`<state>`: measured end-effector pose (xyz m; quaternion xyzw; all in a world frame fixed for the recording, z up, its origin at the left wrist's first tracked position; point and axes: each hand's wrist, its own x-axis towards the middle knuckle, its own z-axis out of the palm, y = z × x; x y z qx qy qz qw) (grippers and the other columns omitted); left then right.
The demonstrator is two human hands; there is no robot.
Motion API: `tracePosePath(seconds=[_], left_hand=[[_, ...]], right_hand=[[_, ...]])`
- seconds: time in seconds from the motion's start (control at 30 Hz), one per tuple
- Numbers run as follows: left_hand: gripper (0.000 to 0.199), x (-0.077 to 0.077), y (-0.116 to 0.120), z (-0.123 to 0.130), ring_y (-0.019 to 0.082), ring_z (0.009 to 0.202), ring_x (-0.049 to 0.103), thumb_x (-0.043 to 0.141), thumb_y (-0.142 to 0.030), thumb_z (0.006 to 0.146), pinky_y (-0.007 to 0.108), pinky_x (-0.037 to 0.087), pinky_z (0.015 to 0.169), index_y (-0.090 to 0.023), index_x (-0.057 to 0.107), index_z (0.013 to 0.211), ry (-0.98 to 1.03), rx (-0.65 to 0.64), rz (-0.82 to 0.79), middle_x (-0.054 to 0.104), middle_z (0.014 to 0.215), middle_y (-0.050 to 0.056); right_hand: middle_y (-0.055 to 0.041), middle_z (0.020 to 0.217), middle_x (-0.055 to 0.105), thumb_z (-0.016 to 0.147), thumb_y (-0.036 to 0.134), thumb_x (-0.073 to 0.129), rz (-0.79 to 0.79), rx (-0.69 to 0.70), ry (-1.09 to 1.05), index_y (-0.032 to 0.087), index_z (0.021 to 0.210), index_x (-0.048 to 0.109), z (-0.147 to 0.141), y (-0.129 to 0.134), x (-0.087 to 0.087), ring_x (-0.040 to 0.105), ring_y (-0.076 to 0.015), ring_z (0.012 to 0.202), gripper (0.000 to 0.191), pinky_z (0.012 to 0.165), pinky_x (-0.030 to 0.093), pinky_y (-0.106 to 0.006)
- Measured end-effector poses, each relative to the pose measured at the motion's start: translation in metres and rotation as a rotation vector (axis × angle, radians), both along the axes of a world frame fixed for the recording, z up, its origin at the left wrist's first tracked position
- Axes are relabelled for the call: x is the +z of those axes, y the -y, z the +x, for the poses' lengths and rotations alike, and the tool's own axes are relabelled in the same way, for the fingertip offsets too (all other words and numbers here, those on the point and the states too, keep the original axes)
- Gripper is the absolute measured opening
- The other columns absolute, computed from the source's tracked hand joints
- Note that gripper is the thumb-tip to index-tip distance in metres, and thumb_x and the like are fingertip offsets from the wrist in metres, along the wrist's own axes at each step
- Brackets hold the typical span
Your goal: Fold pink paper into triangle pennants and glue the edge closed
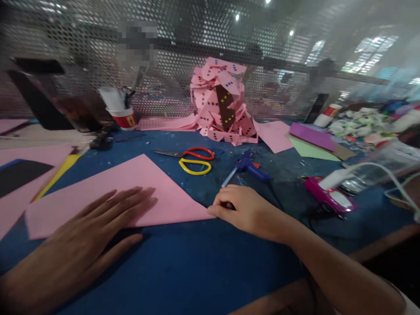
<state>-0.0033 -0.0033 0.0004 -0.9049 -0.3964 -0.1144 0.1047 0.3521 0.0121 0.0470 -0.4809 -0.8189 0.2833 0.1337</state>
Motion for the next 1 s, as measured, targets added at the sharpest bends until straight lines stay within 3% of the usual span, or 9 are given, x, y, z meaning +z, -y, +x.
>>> tracePosePath(seconds=[0.1, 0.3, 0.53, 0.7, 1.0], left_hand=[[0.076, -0.008, -0.004, -0.004, 0.029, 0.151, 0.042, 0.048, -0.069, 0.098, 0.049, 0.025, 0.13, -0.037, 0.028, 0.164, 0.022, 0.007, -0.028, 0.035, 0.169, -0.006], [0.075, -0.014, -0.009, -0.009, 0.029, 0.153, 0.04, 0.045, -0.068, 0.098, 0.048, 0.016, 0.132, -0.037, 0.026, 0.164, 0.016, -0.017, -0.056, 0.035, 0.169, -0.006], [0.078, -0.002, -0.006, -0.002, 0.029, 0.151, 0.043, 0.046, -0.071, 0.097, 0.049, 0.024, 0.13, -0.036, 0.027, 0.164, 0.019, -0.014, -0.047, 0.036, 0.169, -0.004], [0.073, 0.007, 0.0, 0.003, 0.028, 0.15, 0.044, 0.047, -0.064, 0.101, 0.052, 0.03, 0.128, -0.036, 0.025, 0.164, 0.032, 0.001, -0.092, 0.038, 0.167, -0.001], [0.072, 0.009, 0.002, 0.004, 0.027, 0.153, 0.04, 0.049, -0.06, 0.102, 0.054, 0.031, 0.128, -0.034, 0.024, 0.165, 0.02, 0.015, -0.117, 0.035, 0.169, 0.0]], right_hand=[[-0.0012, 0.08, 0.07, 0.104, 0.038, 0.054, -0.096, -0.029, -0.042, 0.02, 0.08, 0.075, 0.001, -0.002, 0.005, 0.065, -0.0146, 0.079, 0.037, 0.076, 0.043, -0.028], [-0.0033, 0.085, 0.074, 0.104, 0.042, 0.054, -0.128, -0.057, -0.03, 0.019, 0.081, 0.079, 0.001, -0.001, 0.014, 0.067, -0.0151, 0.079, 0.04, 0.073, 0.042, -0.028], [-0.0035, 0.084, 0.075, 0.097, 0.041, 0.065, -0.087, -0.075, 0.018, 0.018, 0.079, 0.077, -0.002, 0.002, 0.013, 0.065, -0.0165, 0.079, 0.032, 0.071, 0.04, -0.028], [-0.0019, 0.08, 0.072, 0.095, 0.042, 0.067, -0.063, -0.096, 0.0, 0.02, 0.08, 0.076, -0.005, 0.004, 0.008, 0.061, -0.0158, 0.074, 0.028, 0.066, 0.038, -0.028], [-0.0009, 0.08, 0.069, 0.094, 0.041, 0.069, -0.061, -0.072, 0.053, 0.02, 0.077, 0.074, -0.008, 0.004, 0.009, 0.059, -0.0153, 0.076, 0.027, 0.068, 0.038, -0.028]])
